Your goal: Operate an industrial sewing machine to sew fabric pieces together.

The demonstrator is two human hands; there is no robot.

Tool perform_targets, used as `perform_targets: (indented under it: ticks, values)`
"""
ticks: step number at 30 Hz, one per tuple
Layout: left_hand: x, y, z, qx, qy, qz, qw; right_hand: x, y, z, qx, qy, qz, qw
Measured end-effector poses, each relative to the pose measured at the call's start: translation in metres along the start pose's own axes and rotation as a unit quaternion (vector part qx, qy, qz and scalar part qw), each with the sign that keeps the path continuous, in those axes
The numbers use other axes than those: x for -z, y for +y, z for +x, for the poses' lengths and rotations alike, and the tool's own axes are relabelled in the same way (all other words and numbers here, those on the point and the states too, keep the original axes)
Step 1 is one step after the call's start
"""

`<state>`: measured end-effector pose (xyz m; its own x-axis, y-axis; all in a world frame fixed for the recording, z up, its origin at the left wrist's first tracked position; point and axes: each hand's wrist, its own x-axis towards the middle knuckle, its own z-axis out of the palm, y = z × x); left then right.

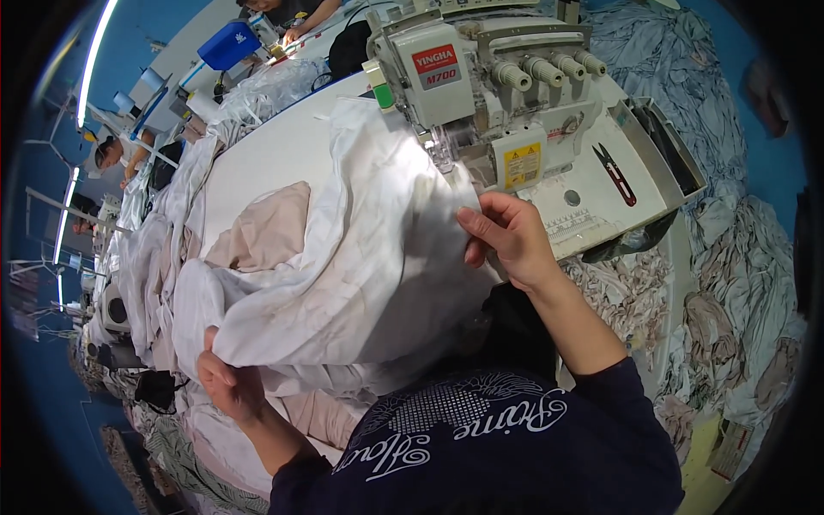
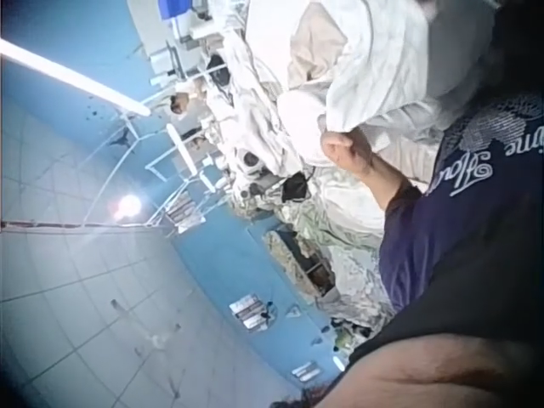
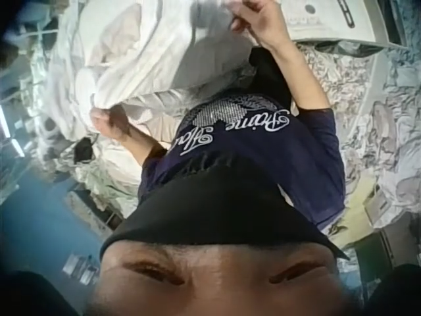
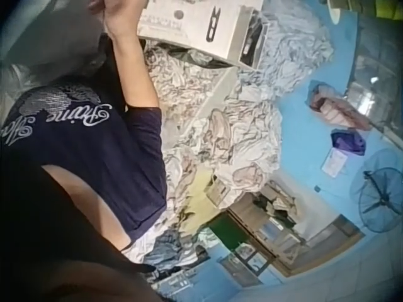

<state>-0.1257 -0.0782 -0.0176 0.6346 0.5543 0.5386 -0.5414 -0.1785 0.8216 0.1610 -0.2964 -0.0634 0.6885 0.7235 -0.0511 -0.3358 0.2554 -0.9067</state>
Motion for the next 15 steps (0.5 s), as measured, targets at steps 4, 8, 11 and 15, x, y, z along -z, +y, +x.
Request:
perform_targets:
  ticks: [4,8,11,15]
  values:
    - [-0.004,0.002,0.022,-0.004,-0.017,0.006,1.0,0.0,0.0,0.0,-0.002,0.005,-0.005,1.0]
    - [0.001,-0.001,0.039,-0.023,-0.003,-0.022,1.0,0.0,0.0,0.0,0.0,0.007,-0.008,1.0]
    - [0.01,-0.003,0.053,-0.042,0.022,-0.024,0.999,0.0,-0.001,0.0,-0.003,0.006,-0.013,1.0]
    - [0.007,-0.004,0.082,-0.062,0.032,-0.064,0.996,0.0,-0.002,0.001,-0.003,0.001,-0.015,1.0]
